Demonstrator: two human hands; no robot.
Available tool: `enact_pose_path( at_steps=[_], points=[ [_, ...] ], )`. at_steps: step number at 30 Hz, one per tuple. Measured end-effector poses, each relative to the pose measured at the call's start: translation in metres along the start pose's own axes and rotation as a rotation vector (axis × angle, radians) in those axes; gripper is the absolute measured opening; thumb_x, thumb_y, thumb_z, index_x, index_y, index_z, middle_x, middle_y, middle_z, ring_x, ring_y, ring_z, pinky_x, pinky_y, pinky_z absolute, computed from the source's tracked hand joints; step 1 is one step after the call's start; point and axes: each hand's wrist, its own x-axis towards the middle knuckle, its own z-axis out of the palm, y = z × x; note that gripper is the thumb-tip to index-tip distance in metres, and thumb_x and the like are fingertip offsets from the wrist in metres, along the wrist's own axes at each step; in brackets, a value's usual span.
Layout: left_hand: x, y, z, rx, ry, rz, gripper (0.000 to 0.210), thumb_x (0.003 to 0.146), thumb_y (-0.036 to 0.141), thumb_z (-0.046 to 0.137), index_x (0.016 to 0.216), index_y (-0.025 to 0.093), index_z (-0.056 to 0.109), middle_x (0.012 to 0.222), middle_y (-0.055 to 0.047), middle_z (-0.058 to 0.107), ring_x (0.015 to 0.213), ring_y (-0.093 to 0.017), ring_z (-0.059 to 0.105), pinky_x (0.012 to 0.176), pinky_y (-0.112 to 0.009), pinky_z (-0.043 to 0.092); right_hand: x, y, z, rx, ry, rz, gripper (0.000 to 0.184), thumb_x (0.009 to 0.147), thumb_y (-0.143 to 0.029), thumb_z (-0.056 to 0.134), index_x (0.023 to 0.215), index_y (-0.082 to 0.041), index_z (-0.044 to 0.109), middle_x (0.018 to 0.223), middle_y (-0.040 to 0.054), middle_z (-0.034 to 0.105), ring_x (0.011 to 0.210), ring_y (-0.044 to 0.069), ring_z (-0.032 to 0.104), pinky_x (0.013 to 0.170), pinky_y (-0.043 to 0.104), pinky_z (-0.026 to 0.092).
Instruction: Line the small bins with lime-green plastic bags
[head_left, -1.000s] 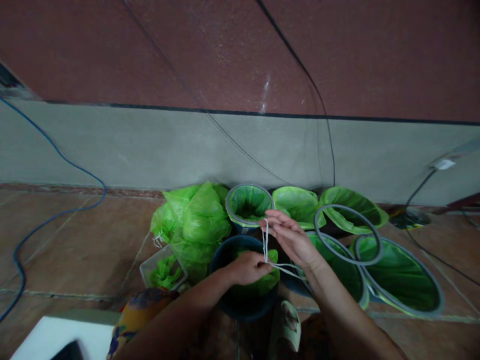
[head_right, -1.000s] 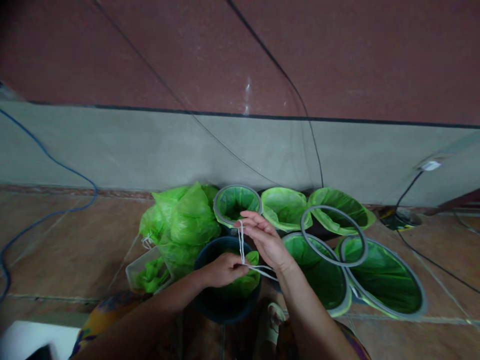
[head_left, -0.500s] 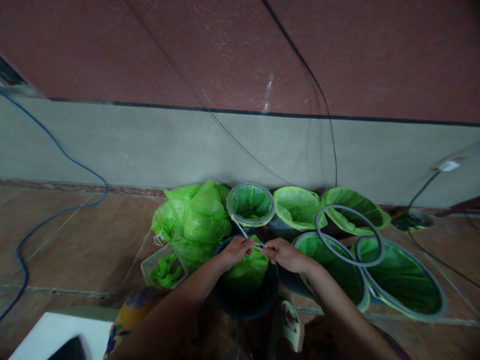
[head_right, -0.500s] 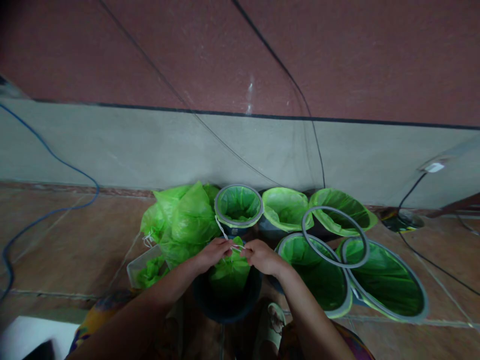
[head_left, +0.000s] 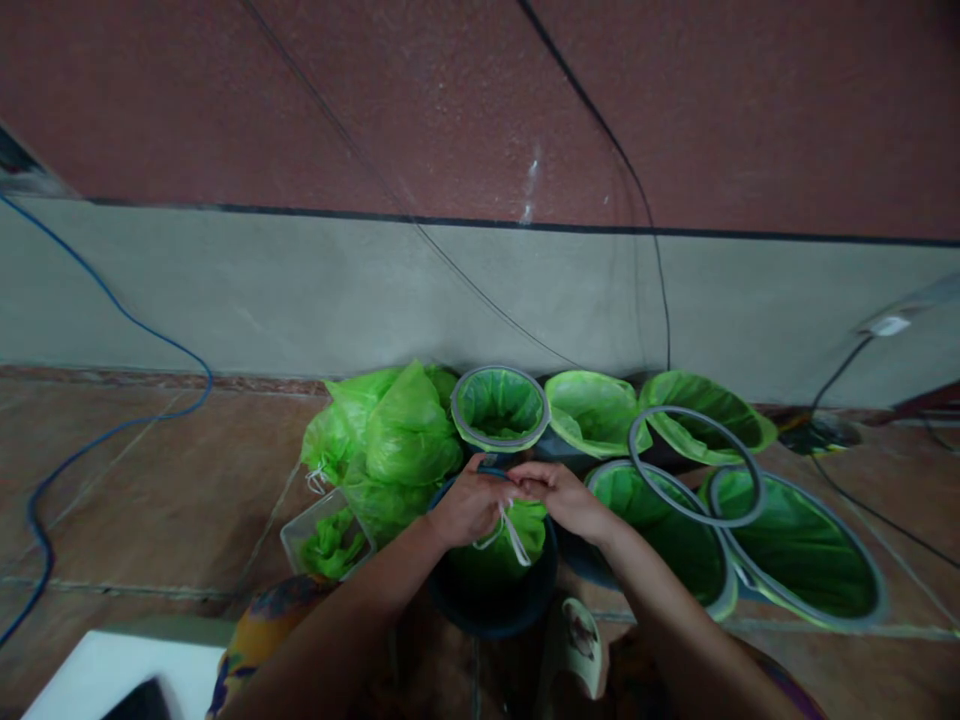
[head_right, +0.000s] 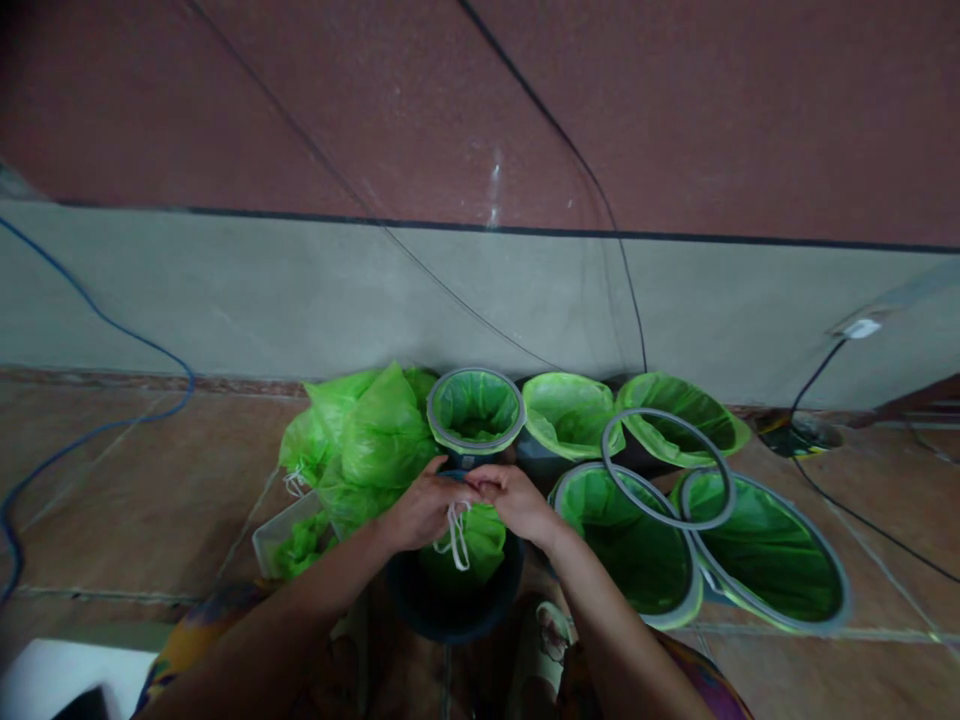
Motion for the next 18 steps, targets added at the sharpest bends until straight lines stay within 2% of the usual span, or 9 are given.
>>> enact_pose_path(
  at_steps=[2,5,8,11,15,18],
  points=[
    [-0.001,0.001,0.001,0.085,0.01,0.062,0.029,0.085,0.012,0.045,0.097,0.024,0.068,0.09,-0.003,0.073,0.089,-0.017,0.064,0.113,-0.044,0.016,0.0,-0.001,0.007,0.047,-0.057,0.053,0.015,0.072,-0.026,0.056,0.08,-0.018,0.066,0.073,0.0004,0.064,0.067,0.013,0.055,0.064,0.025,0.043],
    [-0.003,0.002,0.004,0.222,0.078,0.078,0.021,0.088,0.016,0.045,0.089,0.022,0.065,0.085,-0.002,0.071,0.082,-0.015,0.063,0.111,-0.042,0.023,-0.002,0.0,0.014,0.128,-0.09,0.158,0.011,0.066,-0.021,0.056,0.075,-0.018,0.062,0.065,-0.0026,0.059,0.06,0.01,0.052,0.057,0.023,0.041],
    [-0.005,0.001,0.007,0.28,0.211,0.09,0.022,0.092,0.02,0.043,0.093,0.021,0.065,0.09,-0.004,0.07,0.083,-0.016,0.062,0.106,-0.04,0.031,-0.004,0.001,0.017,0.173,-0.08,0.181,0.011,0.067,-0.023,0.058,0.077,-0.019,0.061,0.06,-0.0039,0.055,0.055,0.01,0.05,0.054,0.023,0.04],
    [-0.006,0.0,0.01,0.314,0.305,0.088,0.024,0.093,0.024,0.043,0.096,0.02,0.066,0.094,-0.006,0.069,0.084,-0.017,0.061,0.093,-0.036,0.041,-0.004,-0.002,0.017,0.147,-0.042,0.183,0.013,0.068,-0.028,0.061,0.073,-0.017,0.063,0.056,-0.0044,0.052,0.051,0.009,0.045,0.052,0.023,0.037],
    [-0.004,-0.002,0.008,0.325,0.291,-0.002,0.027,0.094,0.027,0.041,0.091,0.019,0.067,0.083,-0.005,0.064,0.076,-0.015,0.058,0.072,-0.026,0.044,-0.003,-0.009,0.017,0.115,0.038,0.185,0.018,0.07,-0.035,0.062,0.073,-0.017,0.065,0.055,-0.0049,0.05,0.051,0.008,0.041,0.051,0.022,0.033],
    [-0.002,-0.003,0.005,0.333,0.205,-0.106,0.027,0.094,0.027,0.041,0.085,0.019,0.066,0.078,-0.004,0.062,0.071,-0.014,0.057,0.066,-0.024,0.042,-0.002,-0.011,0.014,0.07,0.148,0.233,0.02,0.071,-0.036,0.059,0.074,-0.018,0.064,0.059,-0.0024,0.054,0.057,0.011,0.048,0.053,0.023,0.036]
  ],
)
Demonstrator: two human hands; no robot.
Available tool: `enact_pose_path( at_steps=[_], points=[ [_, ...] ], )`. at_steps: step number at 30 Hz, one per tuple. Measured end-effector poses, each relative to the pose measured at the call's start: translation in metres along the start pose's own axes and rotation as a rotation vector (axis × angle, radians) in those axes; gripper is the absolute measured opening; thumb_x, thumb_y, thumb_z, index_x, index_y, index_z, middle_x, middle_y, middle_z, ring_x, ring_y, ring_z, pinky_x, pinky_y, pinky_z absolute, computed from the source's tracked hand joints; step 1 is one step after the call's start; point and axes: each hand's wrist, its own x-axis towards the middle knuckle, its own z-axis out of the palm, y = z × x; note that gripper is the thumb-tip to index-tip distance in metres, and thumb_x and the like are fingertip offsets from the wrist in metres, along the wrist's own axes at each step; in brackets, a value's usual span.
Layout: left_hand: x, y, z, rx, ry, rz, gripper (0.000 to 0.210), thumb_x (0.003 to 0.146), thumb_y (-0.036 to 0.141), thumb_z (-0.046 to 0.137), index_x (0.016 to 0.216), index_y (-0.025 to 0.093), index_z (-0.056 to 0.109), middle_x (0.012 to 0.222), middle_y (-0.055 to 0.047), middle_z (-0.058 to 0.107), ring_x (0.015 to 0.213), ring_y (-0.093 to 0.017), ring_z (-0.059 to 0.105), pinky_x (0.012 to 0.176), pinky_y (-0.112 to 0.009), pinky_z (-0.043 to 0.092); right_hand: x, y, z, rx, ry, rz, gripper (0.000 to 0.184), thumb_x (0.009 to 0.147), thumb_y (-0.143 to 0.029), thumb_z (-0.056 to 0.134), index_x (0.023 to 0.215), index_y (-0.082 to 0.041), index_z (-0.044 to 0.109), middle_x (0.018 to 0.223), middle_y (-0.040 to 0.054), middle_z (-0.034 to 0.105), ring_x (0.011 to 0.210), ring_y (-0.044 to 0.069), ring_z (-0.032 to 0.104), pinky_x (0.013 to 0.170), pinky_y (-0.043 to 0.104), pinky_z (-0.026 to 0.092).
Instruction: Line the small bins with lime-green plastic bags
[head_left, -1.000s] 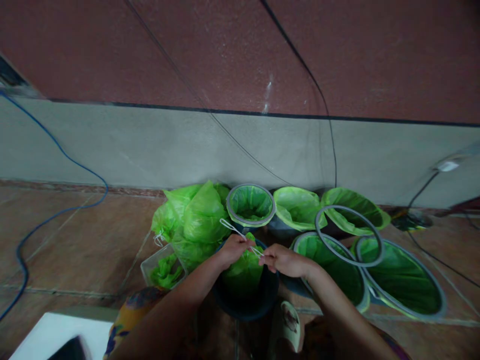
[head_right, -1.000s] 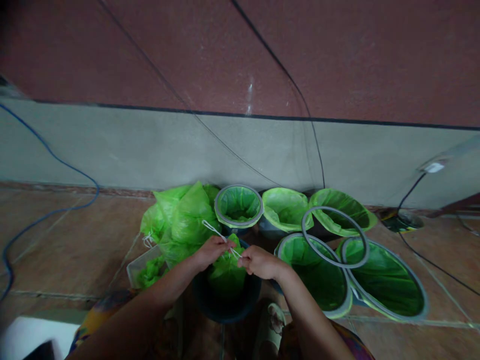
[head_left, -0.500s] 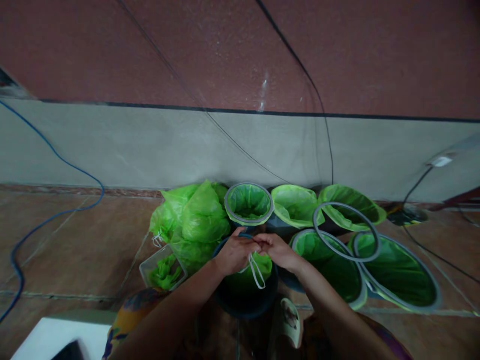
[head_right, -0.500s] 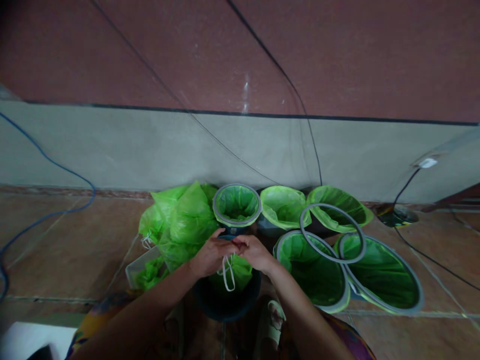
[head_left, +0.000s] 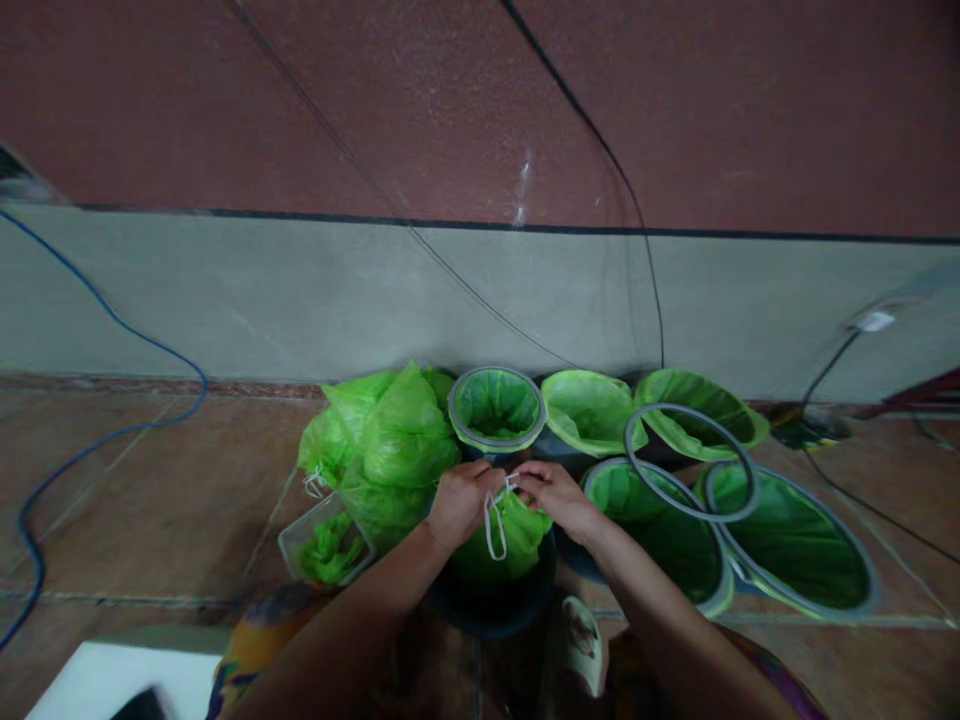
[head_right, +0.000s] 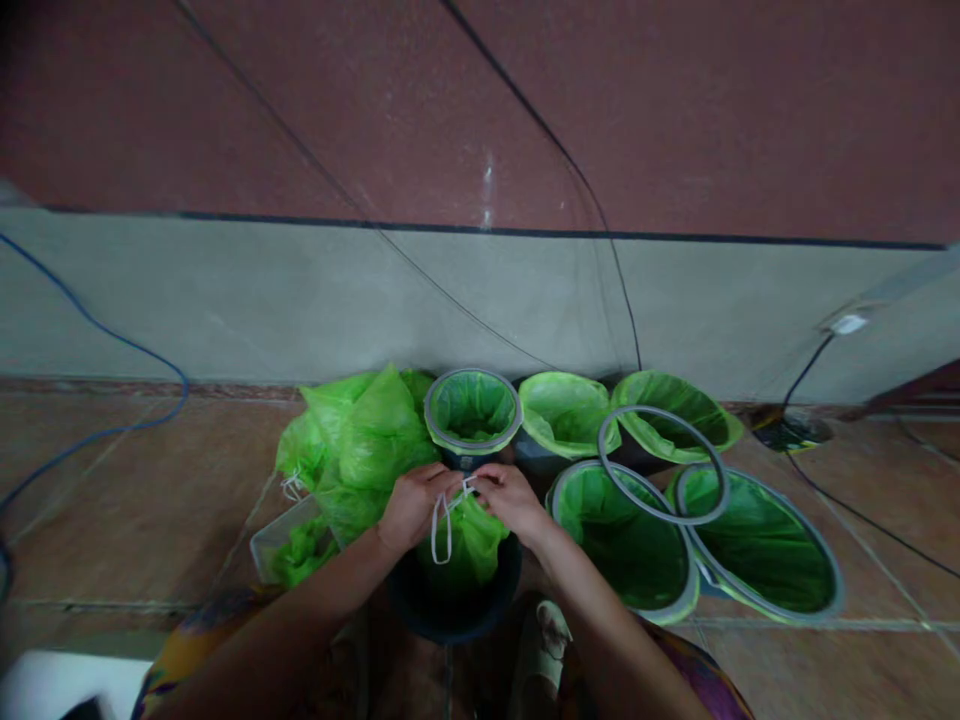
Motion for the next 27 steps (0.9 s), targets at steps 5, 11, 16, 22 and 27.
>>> enact_pose_path(
  at_steps=[5,11,16,22,27],
  points=[
    [-0.001,-0.004,-0.003,-0.001,-0.139,-0.175,0.028,0.093,0.028,0.042,0.083,0.019,0.067,0.081,-0.005,0.066,0.074,-0.015,0.06,0.067,-0.025,0.042,0.005,0.004,-0.017,-0.211,0.041,0.048,0.022,0.079,-0.03,0.045,0.063,-0.019,0.055,0.066,0.0015,0.057,0.067,0.014,0.053,0.059,0.025,0.04],
    [-0.003,-0.018,0.001,-0.092,-0.185,-0.53,0.019,0.083,0.024,0.053,0.076,0.017,0.07,0.076,-0.006,0.068,0.079,-0.019,0.063,0.071,-0.027,0.043,0.008,0.01,-0.045,-0.633,0.137,0.062,0.027,0.08,-0.023,0.048,0.054,-0.019,0.053,0.056,0.0016,0.051,0.061,0.014,0.046,0.057,0.028,0.029],
    [0.003,-0.016,0.005,-0.805,-0.092,-0.737,0.022,0.074,0.026,0.056,0.054,0.017,0.057,0.046,0.003,0.049,0.048,-0.011,0.049,0.052,-0.023,0.037,0.004,0.009,-0.041,-0.407,0.098,0.04,0.031,0.081,-0.038,0.05,0.057,-0.019,0.055,0.054,-0.0014,0.051,0.057,0.012,0.046,0.056,0.026,0.032],
    [0.005,0.001,0.011,-1.4,-0.047,-0.768,0.035,0.071,0.048,0.063,0.06,0.015,0.057,0.054,0.002,0.054,0.044,-0.007,0.046,0.048,-0.022,0.037,-0.002,-0.005,-0.025,0.054,0.035,-0.065,0.032,0.073,-0.048,0.063,0.063,-0.017,0.061,0.059,-0.0013,0.056,0.06,0.012,0.05,0.061,0.026,0.04],
    [0.007,0.005,0.012,-1.424,-0.173,-0.498,0.032,0.056,0.035,0.081,0.076,0.014,0.066,0.066,0.003,0.06,0.058,-0.008,0.051,0.059,-0.021,0.039,-0.008,-0.016,-0.015,0.106,-0.179,-0.24,0.032,0.077,-0.046,0.065,0.064,-0.017,0.064,0.065,-0.0012,0.057,0.062,0.01,0.05,0.063,0.025,0.041]
  ],
)
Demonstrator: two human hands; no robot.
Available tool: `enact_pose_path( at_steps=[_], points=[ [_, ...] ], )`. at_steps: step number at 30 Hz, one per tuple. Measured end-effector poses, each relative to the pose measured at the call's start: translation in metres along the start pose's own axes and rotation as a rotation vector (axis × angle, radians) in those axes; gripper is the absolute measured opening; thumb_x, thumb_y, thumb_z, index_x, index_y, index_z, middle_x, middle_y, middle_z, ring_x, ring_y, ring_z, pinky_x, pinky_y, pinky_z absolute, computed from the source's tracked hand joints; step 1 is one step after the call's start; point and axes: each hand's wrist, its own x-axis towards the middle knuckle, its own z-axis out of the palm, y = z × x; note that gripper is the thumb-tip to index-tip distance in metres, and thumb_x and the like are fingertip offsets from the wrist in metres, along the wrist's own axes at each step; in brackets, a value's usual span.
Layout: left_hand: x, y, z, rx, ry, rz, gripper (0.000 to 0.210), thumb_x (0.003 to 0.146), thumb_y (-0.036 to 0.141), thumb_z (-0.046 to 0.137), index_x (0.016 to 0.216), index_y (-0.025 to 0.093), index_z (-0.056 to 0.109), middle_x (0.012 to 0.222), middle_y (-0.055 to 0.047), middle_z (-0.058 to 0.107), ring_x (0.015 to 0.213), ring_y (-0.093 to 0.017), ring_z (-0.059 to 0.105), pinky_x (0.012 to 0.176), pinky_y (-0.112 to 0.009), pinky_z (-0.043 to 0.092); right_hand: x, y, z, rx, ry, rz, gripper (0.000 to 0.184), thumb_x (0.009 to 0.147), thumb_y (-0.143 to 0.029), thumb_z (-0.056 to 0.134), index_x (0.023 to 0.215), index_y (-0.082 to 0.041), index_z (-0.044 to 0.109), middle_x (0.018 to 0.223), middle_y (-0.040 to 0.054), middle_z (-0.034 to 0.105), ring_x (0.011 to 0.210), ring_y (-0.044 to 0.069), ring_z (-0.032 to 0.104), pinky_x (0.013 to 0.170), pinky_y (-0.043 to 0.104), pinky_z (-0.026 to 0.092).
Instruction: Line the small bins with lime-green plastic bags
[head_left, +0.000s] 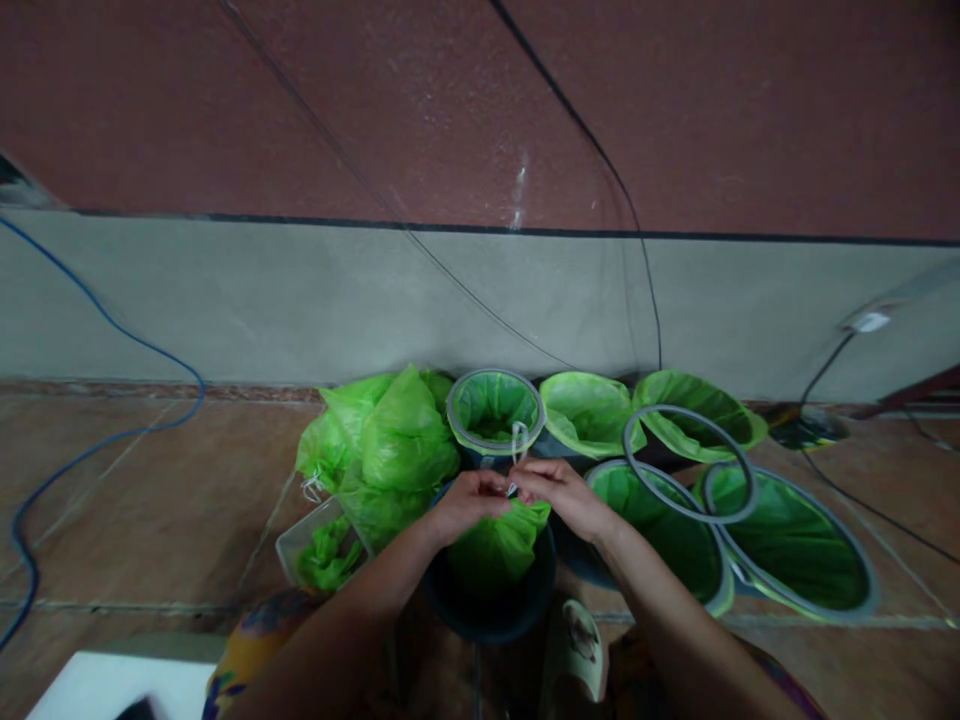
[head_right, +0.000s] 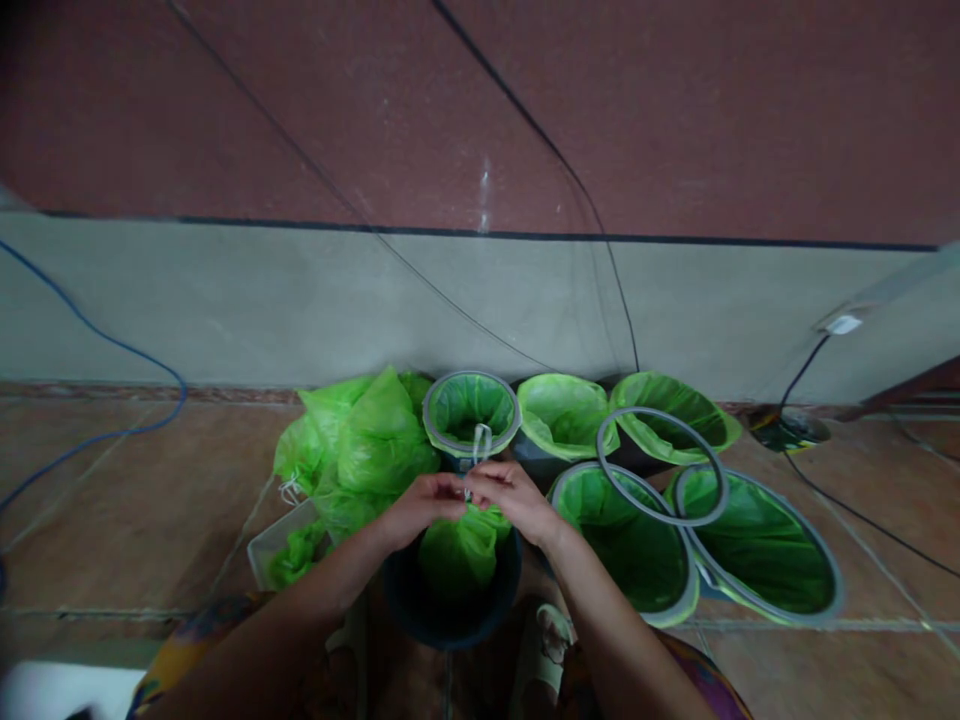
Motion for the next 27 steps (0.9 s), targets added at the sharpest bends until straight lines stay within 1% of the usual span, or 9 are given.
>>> enact_pose_path(
  at_steps=[3,6,8,12,15,17,20,23,27],
  points=[
    [0.001,-0.005,0.002,0.104,-0.098,0.036,0.031,0.062,0.04,0.078,0.073,0.014,0.066,0.068,0.002,0.061,0.061,-0.008,0.05,0.061,-0.022,0.039,0.001,0.002,0.005,0.036,-0.008,-0.01,0.036,0.08,-0.052,0.061,0.075,-0.017,0.065,0.066,-0.0011,0.058,0.061,0.01,0.051,0.06,0.023,0.042],
    [0.003,-0.012,0.001,0.174,-0.069,0.05,0.035,0.073,0.049,0.068,0.067,0.014,0.061,0.058,0.003,0.057,0.053,-0.007,0.047,0.056,-0.022,0.039,0.003,0.009,0.007,0.082,0.064,0.079,0.046,0.082,-0.061,0.053,0.099,-0.019,0.063,0.077,0.0007,0.063,0.057,0.01,0.054,0.051,0.022,0.041],
    [0.005,-0.016,0.0,0.181,-0.044,0.069,0.037,0.075,0.051,0.065,0.067,0.015,0.059,0.055,0.004,0.054,0.05,-0.008,0.048,0.054,-0.022,0.039,0.003,0.015,0.007,0.051,0.063,0.154,0.05,0.083,-0.064,0.048,0.104,-0.02,0.06,0.086,0.0026,0.065,0.054,0.009,0.055,0.046,0.021,0.039],
    [0.008,-0.019,-0.003,0.082,0.043,0.052,0.036,0.071,0.05,0.069,0.073,0.015,0.058,0.059,0.003,0.059,0.049,-0.009,0.053,0.052,-0.023,0.042,0.005,0.025,0.005,-0.174,-0.062,0.169,0.041,0.083,-0.057,0.051,0.085,-0.018,0.061,0.073,0.0014,0.063,0.05,0.009,0.05,0.043,0.02,0.034],
    [0.006,-0.017,-0.003,-0.035,0.125,-0.049,0.036,0.063,0.043,0.077,0.077,0.014,0.06,0.061,0.001,0.064,0.053,-0.012,0.059,0.058,-0.026,0.047,0.007,0.03,0.002,-0.31,0.004,0.151,0.028,0.077,-0.044,0.059,0.077,-0.016,0.064,0.064,-0.001,0.059,0.052,0.008,0.046,0.047,0.02,0.034],
    [0.003,-0.014,-0.003,-0.087,0.177,-0.126,0.036,0.059,0.038,0.079,0.079,0.013,0.063,0.063,-0.001,0.067,0.056,-0.013,0.062,0.062,-0.027,0.048,0.007,0.03,0.0,-0.372,0.049,0.14,0.024,0.074,-0.04,0.062,0.071,-0.016,0.066,0.058,-0.0025,0.055,0.052,0.008,0.043,0.049,0.021,0.033],
    [0.001,-0.011,-0.004,-0.128,0.233,-0.183,0.032,0.057,0.031,0.079,0.078,0.012,0.065,0.066,-0.003,0.068,0.059,-0.013,0.063,0.061,-0.026,0.046,0.005,0.028,-0.001,-0.386,-0.003,0.14,0.025,0.073,-0.04,0.062,0.068,-0.016,0.066,0.053,-0.0046,0.049,0.05,0.008,0.038,0.048,0.021,0.03],
    [0.001,-0.012,-0.006,-0.122,0.226,-0.16,0.026,0.056,0.026,0.077,0.074,0.012,0.066,0.064,-0.002,0.066,0.059,-0.012,0.06,0.061,-0.025,0.045,0.003,0.029,0.0,-0.356,-0.082,0.169,0.026,0.073,-0.041,0.061,0.066,-0.016,0.065,0.052,-0.0044,0.05,0.049,0.008,0.038,0.046,0.021,0.028],
    [0.004,-0.016,-0.008,0.133,0.155,-0.006,0.016,0.057,0.02,0.074,0.071,0.014,0.068,0.064,0.0,0.065,0.06,-0.011,0.056,0.062,-0.024,0.042,0.004,0.037,-0.003,-0.438,-0.057,0.227,0.021,0.071,-0.035,0.061,0.066,-0.016,0.067,0.052,-0.0029,0.055,0.048,0.008,0.041,0.046,0.021,0.029]
  ],
)
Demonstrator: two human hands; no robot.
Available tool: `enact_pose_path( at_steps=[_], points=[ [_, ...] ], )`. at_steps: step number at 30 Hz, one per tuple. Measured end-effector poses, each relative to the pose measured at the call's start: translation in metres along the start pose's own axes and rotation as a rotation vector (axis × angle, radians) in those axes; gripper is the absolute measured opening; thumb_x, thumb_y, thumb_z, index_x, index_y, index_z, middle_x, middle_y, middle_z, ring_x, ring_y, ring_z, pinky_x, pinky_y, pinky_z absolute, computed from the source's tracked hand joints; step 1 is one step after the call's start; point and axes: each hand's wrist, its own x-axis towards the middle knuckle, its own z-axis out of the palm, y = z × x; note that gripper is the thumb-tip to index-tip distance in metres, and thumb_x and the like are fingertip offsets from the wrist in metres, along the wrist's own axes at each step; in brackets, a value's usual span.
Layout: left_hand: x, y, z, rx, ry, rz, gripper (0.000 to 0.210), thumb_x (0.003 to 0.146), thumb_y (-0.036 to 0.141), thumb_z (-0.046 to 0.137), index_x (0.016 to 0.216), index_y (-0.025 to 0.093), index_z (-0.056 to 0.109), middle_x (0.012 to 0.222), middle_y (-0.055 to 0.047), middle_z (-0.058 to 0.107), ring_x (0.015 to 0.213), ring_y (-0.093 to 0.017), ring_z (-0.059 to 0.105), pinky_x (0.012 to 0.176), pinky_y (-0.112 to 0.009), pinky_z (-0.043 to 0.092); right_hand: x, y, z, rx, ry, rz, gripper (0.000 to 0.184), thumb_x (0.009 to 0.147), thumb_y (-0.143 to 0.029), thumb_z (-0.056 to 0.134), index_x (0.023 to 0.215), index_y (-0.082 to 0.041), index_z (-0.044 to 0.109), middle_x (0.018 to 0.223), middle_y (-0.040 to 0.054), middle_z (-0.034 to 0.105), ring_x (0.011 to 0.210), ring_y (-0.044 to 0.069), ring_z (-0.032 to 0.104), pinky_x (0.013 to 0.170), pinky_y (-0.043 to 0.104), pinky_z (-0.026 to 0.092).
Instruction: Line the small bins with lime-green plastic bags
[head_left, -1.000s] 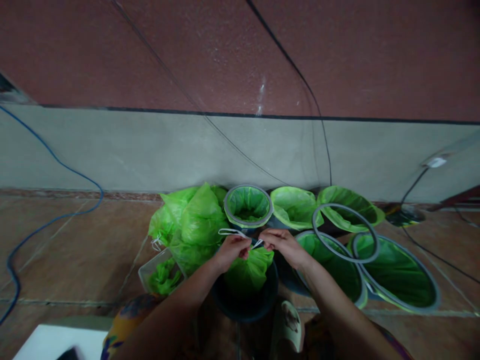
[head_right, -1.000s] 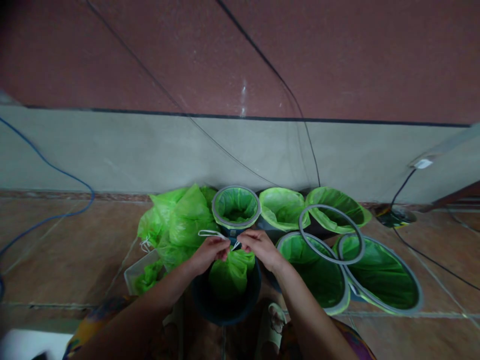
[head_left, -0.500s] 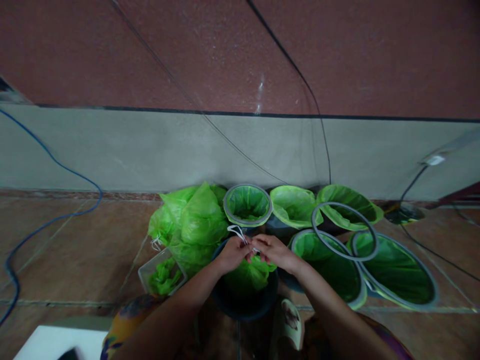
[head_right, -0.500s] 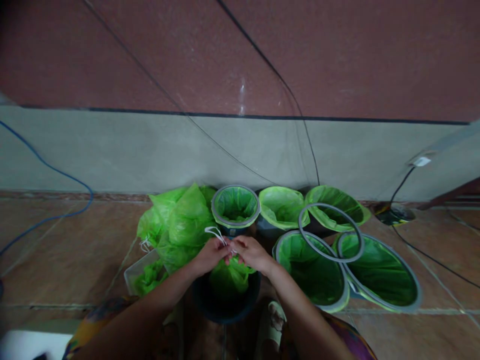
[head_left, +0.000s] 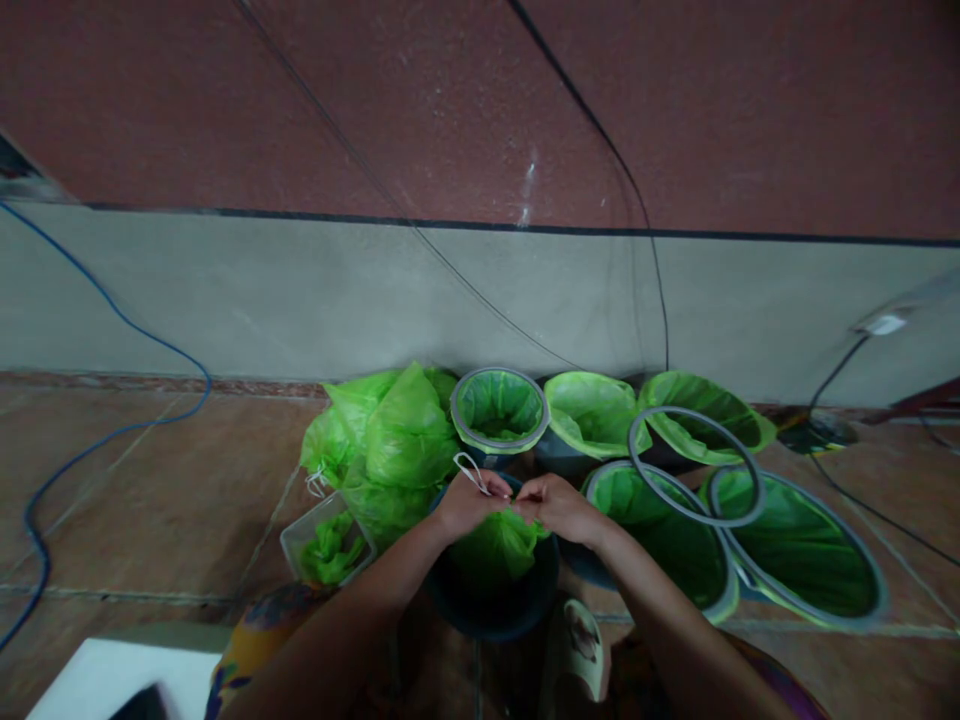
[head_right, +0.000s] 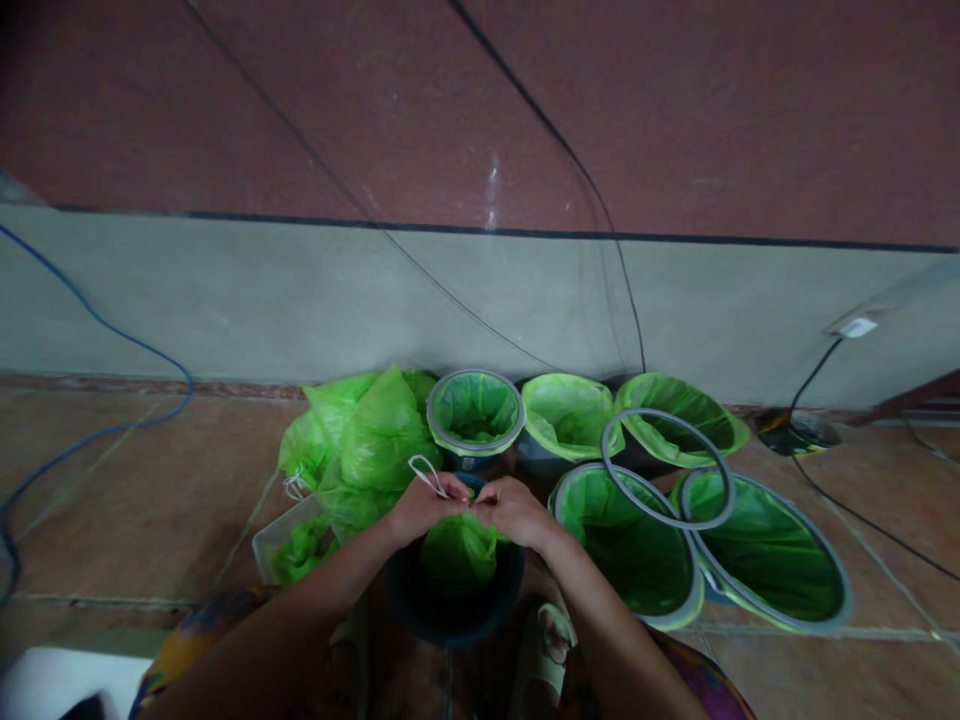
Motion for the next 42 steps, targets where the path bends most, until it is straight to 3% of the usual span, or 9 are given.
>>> enact_pose_path(
  at_steps=[5,8,12,15,21,28,32,38,42],
  points=[
    [-0.003,-0.001,0.003,0.419,0.026,0.182,0.015,0.07,0.016,0.062,0.08,0.019,0.072,0.076,-0.001,0.07,0.074,-0.015,0.062,0.072,-0.025,0.045,0.004,0.006,0.001,-0.022,0.024,-0.037,0.018,0.071,-0.029,0.057,0.071,-0.016,0.068,0.056,-0.0018,0.059,0.052,0.009,0.045,0.051,0.022,0.032],
    [-0.005,0.0,0.005,0.482,0.072,0.251,0.022,0.075,0.012,0.054,0.087,0.02,0.071,0.078,-0.001,0.07,0.074,-0.014,0.062,0.073,-0.025,0.047,0.006,0.006,0.002,-0.05,0.071,-0.06,0.021,0.074,-0.032,0.055,0.073,-0.016,0.068,0.06,-0.0004,0.062,0.054,0.011,0.047,0.054,0.023,0.034],
    [-0.009,0.004,0.009,0.565,0.044,0.399,0.032,0.076,0.006,0.047,0.093,0.019,0.071,0.085,-0.004,0.07,0.078,-0.015,0.061,0.078,-0.027,0.047,0.01,0.009,0.002,-0.092,0.191,-0.122,0.023,0.076,-0.031,0.052,0.079,-0.017,0.07,0.073,0.0027,0.067,0.067,0.015,0.056,0.064,0.025,0.04],
    [-0.012,0.005,0.011,0.602,0.049,0.454,0.036,0.074,0.003,0.045,0.095,0.019,0.07,0.087,-0.004,0.068,0.081,-0.015,0.06,0.081,-0.028,0.046,0.012,0.008,0.005,-0.06,0.174,-0.117,0.022,0.076,-0.028,0.051,0.08,-0.017,0.069,0.073,0.0026,0.067,0.066,0.014,0.055,0.062,0.025,0.04],
    [-0.014,-0.001,0.015,0.532,0.152,0.427,0.043,0.079,0.009,0.048,0.12,0.019,0.059,0.092,-0.005,0.062,0.086,-0.017,0.059,0.083,-0.031,0.048,0.006,-0.004,0.012,0.099,0.017,-0.053,0.02,0.075,-0.027,0.049,0.072,-0.016,0.066,0.056,-0.0031,0.054,0.048,0.009,0.041,0.049,0.022,0.034],
    [-0.014,-0.002,0.015,0.524,0.125,0.395,0.038,0.08,0.013,0.05,0.117,0.019,0.059,0.089,-0.004,0.06,0.082,-0.016,0.057,0.082,-0.031,0.047,0.005,-0.005,0.01,0.197,0.016,-0.023,0.018,0.073,-0.034,0.055,0.068,-0.018,0.062,0.051,-0.0056,0.045,0.045,0.008,0.038,0.045,0.022,0.031],
    [-0.01,-0.004,0.014,0.485,0.107,0.339,0.034,0.078,0.014,0.053,0.11,0.018,0.062,0.085,-0.003,0.059,0.076,-0.014,0.055,0.075,-0.027,0.046,0.008,0.0,0.011,0.042,0.053,-0.037,0.015,0.078,-0.026,0.051,0.072,-0.017,0.061,0.058,-0.0026,0.053,0.05,0.01,0.045,0.051,0.023,0.036],
    [-0.005,-0.008,0.014,0.4,0.082,0.267,0.035,0.074,0.01,0.052,0.105,0.02,0.063,0.075,0.001,0.057,0.07,-0.013,0.053,0.07,-0.025,0.044,0.002,-0.01,0.014,-0.448,0.204,-0.206,0.019,0.086,-0.017,0.043,0.09,-0.017,0.062,0.092,0.0088,0.066,0.086,0.018,0.061,0.081,0.029,0.043],
    [-0.006,-0.01,0.013,0.356,0.124,0.239,0.046,0.073,0.011,0.053,0.118,0.018,0.056,0.075,0.002,0.057,0.068,-0.013,0.053,0.07,-0.026,0.044,0.0,-0.014,0.013,-0.403,0.176,-0.251,0.021,0.086,-0.016,0.044,0.096,-0.018,0.063,0.098,0.0088,0.068,0.092,0.019,0.062,0.085,0.03,0.043]
  ],
)
